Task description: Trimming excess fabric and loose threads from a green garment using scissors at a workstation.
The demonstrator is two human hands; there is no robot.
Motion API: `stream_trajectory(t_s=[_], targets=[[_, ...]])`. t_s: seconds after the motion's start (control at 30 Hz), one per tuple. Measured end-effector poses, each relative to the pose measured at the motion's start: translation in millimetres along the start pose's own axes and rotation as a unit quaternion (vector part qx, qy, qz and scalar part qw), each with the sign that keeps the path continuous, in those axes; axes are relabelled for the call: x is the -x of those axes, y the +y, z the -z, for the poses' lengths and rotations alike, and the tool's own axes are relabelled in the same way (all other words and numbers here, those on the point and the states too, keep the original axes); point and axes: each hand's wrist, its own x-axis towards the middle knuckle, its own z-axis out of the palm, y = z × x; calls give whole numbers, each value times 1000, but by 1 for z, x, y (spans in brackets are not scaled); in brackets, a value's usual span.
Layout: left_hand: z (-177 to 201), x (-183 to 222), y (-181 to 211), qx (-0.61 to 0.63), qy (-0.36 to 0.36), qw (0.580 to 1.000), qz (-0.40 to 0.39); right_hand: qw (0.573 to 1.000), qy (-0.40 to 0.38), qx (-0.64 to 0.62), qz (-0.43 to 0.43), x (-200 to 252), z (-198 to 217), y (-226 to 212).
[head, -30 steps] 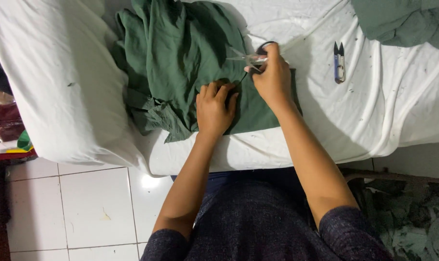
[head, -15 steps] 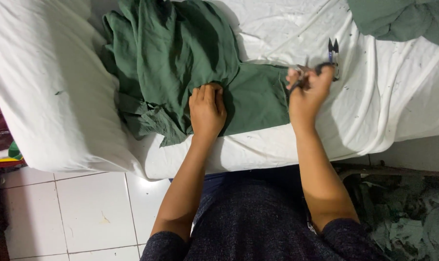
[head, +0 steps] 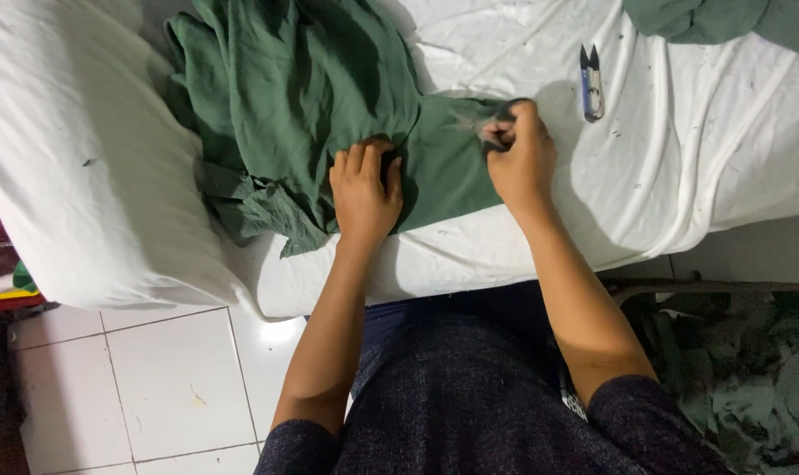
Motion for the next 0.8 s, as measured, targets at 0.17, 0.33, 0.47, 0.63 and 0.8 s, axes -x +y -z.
stream_trajectory(t_s=[0.17, 0.33, 0.47, 0.63, 0.8], targets=[[12, 5, 7, -1, -12, 1000, -6, 923, 44, -335, -183, -4, -1, 31], [14, 10, 5, 19, -15, 1000, -12, 868, -17, -466, -171, 21, 75, 18], [16, 10, 7, 47, -4, 998, -28, 933, -67, -331, -125, 48, 113, 1], [16, 15, 12, 46, -11, 998, -43, 985, -35, -171, -15, 50, 86, -14], [20, 23, 7, 46, -24, 997, -53, 995, -24, -94, 10, 49, 61, 4]])
